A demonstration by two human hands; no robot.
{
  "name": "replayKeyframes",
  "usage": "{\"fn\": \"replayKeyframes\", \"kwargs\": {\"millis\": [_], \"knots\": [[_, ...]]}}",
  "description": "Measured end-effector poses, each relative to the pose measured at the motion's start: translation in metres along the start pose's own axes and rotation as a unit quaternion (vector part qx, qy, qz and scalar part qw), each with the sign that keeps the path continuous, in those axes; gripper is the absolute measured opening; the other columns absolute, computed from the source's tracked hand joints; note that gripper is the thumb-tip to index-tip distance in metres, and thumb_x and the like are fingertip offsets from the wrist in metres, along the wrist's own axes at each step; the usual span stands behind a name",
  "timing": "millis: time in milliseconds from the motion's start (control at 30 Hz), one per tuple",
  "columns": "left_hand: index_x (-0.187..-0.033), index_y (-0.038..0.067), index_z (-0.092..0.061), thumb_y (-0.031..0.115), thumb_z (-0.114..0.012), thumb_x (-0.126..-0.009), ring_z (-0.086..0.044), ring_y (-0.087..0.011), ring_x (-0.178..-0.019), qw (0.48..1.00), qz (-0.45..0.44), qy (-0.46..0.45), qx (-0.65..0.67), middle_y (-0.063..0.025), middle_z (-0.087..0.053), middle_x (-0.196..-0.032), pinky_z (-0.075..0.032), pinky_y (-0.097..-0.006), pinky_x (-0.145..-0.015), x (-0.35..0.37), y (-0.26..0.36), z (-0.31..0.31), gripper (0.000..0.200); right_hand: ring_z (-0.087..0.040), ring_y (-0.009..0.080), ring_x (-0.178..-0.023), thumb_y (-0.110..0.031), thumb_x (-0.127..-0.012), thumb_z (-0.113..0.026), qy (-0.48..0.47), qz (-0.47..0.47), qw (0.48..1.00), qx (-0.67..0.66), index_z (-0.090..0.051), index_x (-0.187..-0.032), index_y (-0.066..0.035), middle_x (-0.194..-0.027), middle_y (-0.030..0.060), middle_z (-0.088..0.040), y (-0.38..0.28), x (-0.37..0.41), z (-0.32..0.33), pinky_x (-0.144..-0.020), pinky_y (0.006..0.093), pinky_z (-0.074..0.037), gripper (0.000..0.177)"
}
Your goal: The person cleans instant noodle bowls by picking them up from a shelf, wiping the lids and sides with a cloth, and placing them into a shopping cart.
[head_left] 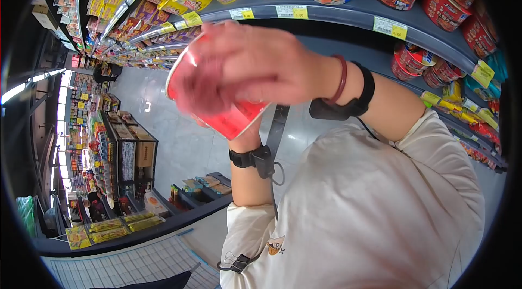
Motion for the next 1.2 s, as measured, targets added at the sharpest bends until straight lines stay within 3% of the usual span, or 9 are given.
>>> {"fn": "replayKeyframes", "kwargs": {"millis": [67, 433, 533, 633, 767, 867, 1067, 1133, 1200], "knots": [[-0.144, 0.017, -0.027, 0.059, -0.038, -0.092, -0.028, -0.0313, -0.137, 0.972, -0.011, 0.055, -0.227, -0.0101, -0.029, -0.148, -0.029, -0.0549, -0.108, -0.007, -0.001, 0.006, 0.068, -0.054, 0.0268, -0.117, 0.0, -0.085, -0.059, 0.02, -0.032, 0.999, -0.009, -0.054, -0.119, -0.002, -0.129, 0.014, -0.054, 0.014, 0.006, 0.0, -0.105, 0.0417, -0.036, 0.034], [-0.144, 0.012, -0.024, 0.065, -0.049, -0.083, -0.03, -0.029, -0.135, 0.98, -0.076, -0.002, -0.185, -0.0111, -0.031, -0.146, -0.03, -0.0489, -0.109, -0.014, -0.014, -0.015, 0.085, -0.049, 0.0139, -0.117, -0.001, -0.093, -0.046, 0.087, -0.299, 0.929, -0.198, -0.035, -0.135, -0.005, -0.135, 0.0095, -0.045, 0.02, 0.055, -0.019, -0.098, 0.0313, -0.041, 0.044], [-0.143, 0.012, -0.025, 0.073, -0.039, -0.082, -0.032, -0.0303, -0.134, 0.949, -0.159, 0.008, -0.273, -0.0114, -0.032, -0.145, -0.03, -0.0484, -0.109, -0.015, -0.016, -0.012, 0.088, -0.049, 0.0166, -0.117, -0.011, -0.096, -0.048, 0.281, -0.276, 0.915, -0.089, -0.041, -0.13, -0.004, -0.131, 0.0106, -0.048, 0.025, 0.059, -0.021, -0.098, 0.0306, -0.04, 0.036], [-0.139, 0.008, -0.031, 0.09, -0.022, -0.07, -0.044, -0.0311, -0.124, 0.811, -0.308, 0.014, -0.496, -0.0152, -0.038, -0.14, -0.041, -0.0471, -0.101, -0.014, -0.026, -0.03, 0.107, -0.047, 0.0133, -0.115, -0.025, -0.099, -0.044, 0.452, -0.329, 0.752, -0.349, -0.034, -0.137, -0.008, -0.127, 0.0064, -0.049, 0.038, 0.061, -0.038, -0.098, 0.0272, -0.039, 0.043], [-0.127, 0.0, -0.043, 0.093, -0.031, -0.065, -0.052, -0.0274, -0.112, 0.74, -0.145, -0.111, -0.647, -0.0145, -0.051, -0.125, -0.048, -0.0422, -0.088, -0.016, -0.001, 0.003, 0.112, -0.048, 0.0129, -0.116, -0.025, -0.098, -0.047, 0.369, -0.401, 0.679, -0.492, -0.036, -0.138, -0.009, -0.127, 0.0073, -0.051, 0.037, 0.061, -0.042, -0.098, 0.0284, -0.04, 0.045], [-0.127, 0.0, -0.043, 0.089, -0.044, -0.064, -0.054, -0.0262, -0.109, 0.728, -0.283, -0.041, -0.623, -0.0135, -0.052, -0.125, -0.05, -0.0399, -0.084, -0.024, -0.01, -0.014, 0.109, -0.05, 0.0136, -0.116, -0.025, -0.098, -0.047, 0.318, -0.457, 0.645, -0.524, -0.038, -0.137, -0.006, -0.128, 0.0074, -0.051, 0.035, 0.071, -0.046, -0.096, 0.0284, -0.042, 0.045], [-0.133, 0.001, -0.039, 0.076, -0.057, -0.07, -0.049, -0.0287, -0.117, 0.756, -0.229, -0.087, -0.607, -0.0135, -0.049, -0.13, -0.046, -0.0468, -0.093, -0.049, 0.001, 0.03, 0.099, -0.059, 0.0151, -0.103, -0.022, -0.097, -0.047, 0.257, -0.594, 0.615, -0.45, -0.043, -0.134, -0.004, -0.118, 0.0071, -0.058, 0.017, 0.155, -0.017, -0.083, 0.0301, -0.051, 0.041], [-0.142, 0.002, -0.026, 0.042, -0.048, -0.093, -0.04, -0.0327, -0.128, 0.619, -0.046, -0.114, -0.776, -0.0171, -0.035, -0.143, -0.04, -0.0482, -0.102, -0.034, 0.022, 0.115, 0.066, -0.06, 0.0133, -0.096, -0.022, -0.096, -0.049, 0.281, -0.615, 0.573, -0.464, -0.048, -0.13, -0.004, -0.109, 0.006, -0.061, -0.003, 0.202, 0.013, -0.076, 0.0294, -0.053, 0.038], [-0.143, 0.003, -0.023, 0.039, -0.056, -0.086, -0.038, -0.0332, -0.13, 0.659, 0.094, -0.211, -0.716, -0.0177, -0.034, -0.143, -0.036, -0.0488, -0.104, -0.034, -0.035, 0.124, 0.075, -0.059, 0.0136, -0.101, -0.021, -0.096, -0.05, 0.297, -0.59, 0.627, -0.413, -0.051, -0.125, -0.003, -0.113, 0.0054, -0.061, -0.018, 0.279, 0.037, -0.086, 0.0297, -0.049, 0.034]]}}
Point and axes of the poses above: each hand's wrist, its own x-axis away from the middle knuckle, its own z-axis out of the back of the hand, y = z × x, the point moved 5 cm from there along -x, towards the middle knuckle
